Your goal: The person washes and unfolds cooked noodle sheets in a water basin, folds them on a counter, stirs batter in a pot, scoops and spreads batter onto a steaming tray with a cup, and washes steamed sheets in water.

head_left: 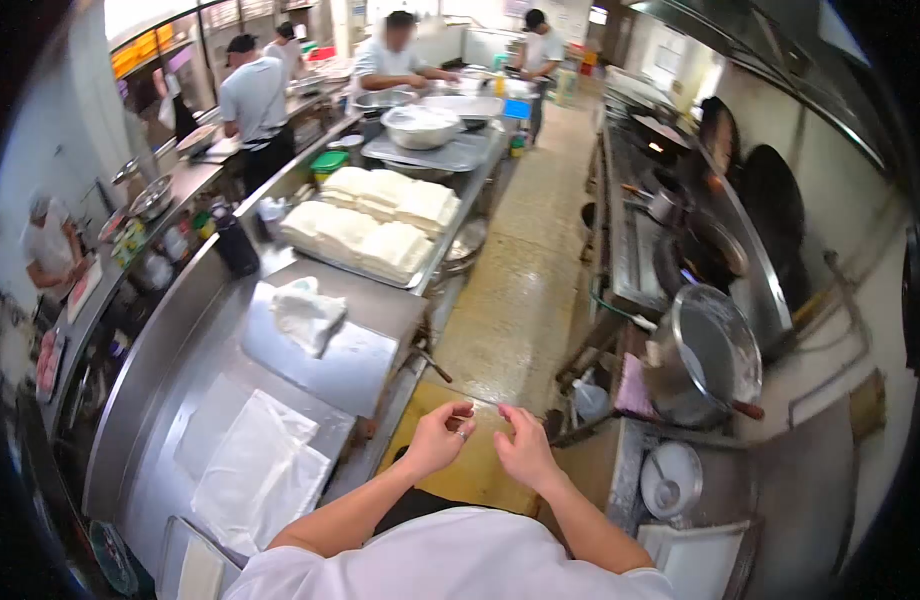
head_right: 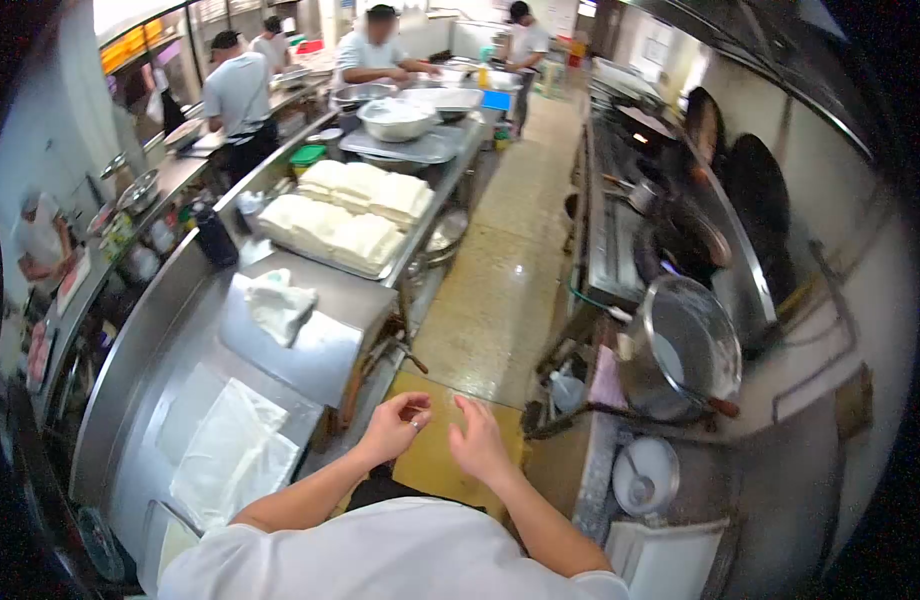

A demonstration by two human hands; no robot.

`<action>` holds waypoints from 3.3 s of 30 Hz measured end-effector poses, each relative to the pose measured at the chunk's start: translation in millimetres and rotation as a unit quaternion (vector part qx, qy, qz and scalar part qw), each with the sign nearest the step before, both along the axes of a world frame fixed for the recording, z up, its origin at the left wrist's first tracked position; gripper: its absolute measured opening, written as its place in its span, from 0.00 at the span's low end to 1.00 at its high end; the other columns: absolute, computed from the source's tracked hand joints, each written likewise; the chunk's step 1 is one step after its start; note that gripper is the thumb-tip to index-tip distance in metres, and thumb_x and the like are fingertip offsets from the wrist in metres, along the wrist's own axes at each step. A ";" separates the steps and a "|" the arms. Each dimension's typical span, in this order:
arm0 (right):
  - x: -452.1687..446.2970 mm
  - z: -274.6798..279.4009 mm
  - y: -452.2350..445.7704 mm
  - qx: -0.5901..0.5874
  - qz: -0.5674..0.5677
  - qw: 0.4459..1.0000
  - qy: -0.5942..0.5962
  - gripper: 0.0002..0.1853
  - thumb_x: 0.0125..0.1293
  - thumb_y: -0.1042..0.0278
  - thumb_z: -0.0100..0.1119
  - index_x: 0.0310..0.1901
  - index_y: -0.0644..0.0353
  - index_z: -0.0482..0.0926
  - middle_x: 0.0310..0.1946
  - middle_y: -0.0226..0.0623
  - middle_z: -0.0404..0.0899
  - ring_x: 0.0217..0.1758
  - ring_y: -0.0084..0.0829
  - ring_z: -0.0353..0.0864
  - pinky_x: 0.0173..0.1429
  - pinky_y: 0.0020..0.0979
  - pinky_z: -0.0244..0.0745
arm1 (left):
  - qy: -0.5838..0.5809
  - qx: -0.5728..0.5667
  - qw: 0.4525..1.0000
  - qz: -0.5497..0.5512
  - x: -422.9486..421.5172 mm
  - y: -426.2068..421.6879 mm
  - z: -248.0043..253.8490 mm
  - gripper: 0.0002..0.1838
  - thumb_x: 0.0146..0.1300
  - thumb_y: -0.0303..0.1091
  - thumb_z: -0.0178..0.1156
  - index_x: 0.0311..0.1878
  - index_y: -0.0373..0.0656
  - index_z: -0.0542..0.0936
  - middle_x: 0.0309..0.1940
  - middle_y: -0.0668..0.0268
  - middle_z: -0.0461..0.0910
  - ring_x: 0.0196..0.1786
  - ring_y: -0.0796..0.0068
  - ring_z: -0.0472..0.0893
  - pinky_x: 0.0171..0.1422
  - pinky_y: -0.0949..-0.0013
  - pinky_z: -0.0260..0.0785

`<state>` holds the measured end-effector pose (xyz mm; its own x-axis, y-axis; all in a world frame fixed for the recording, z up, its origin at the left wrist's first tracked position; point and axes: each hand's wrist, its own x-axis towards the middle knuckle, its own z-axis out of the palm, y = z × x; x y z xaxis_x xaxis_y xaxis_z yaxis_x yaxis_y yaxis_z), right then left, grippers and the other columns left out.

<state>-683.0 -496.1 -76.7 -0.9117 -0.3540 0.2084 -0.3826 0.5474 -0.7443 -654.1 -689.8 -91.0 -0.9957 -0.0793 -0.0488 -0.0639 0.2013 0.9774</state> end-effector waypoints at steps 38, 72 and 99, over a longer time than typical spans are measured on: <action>-105.4 11.6 -228.5 0.100 0.070 0.987 0.106 0.16 0.50 0.76 0.68 0.43 0.63 0.76 0.40 0.47 0.78 0.47 0.52 0.78 0.51 0.49 0.72 | -0.068 0.192 0.974 -0.096 -23.3 -197.4 46.1 0.17 0.72 0.22 0.61 0.62 0.33 0.75 0.53 0.62 0.82 0.55 0.77 0.80 0.63 0.71 0.73; 472.4 40.5 407.2 0.174 -0.838 0.511 -0.081 0.23 0.62 0.58 0.69 0.47 0.71 0.76 0.44 0.63 0.82 0.50 0.62 0.82 0.56 0.54 0.75 | -0.114 0.091 0.773 -0.618 131.7 379.4 -5.2 0.18 0.71 0.26 0.63 0.61 0.33 0.76 0.46 0.63 0.84 0.45 0.78 0.82 0.52 0.72 0.75; 335.6 -33.7 595.9 0.102 -0.897 0.393 -0.174 0.28 0.57 0.56 0.68 0.52 0.72 0.77 0.47 0.65 0.83 0.53 0.62 0.83 0.62 0.52 0.76 | -0.153 0.008 0.743 -0.652 23.9 539.4 -85.0 0.16 0.71 0.27 0.64 0.60 0.35 0.77 0.42 0.63 0.85 0.44 0.78 0.83 0.51 0.73 0.75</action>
<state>-347.5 99.8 -110.3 0.3077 0.9468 0.0938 0.8606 -0.2349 -0.4518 -630.2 -150.5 -176.0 -0.1686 0.9451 -0.2799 -0.0448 0.2763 0.9600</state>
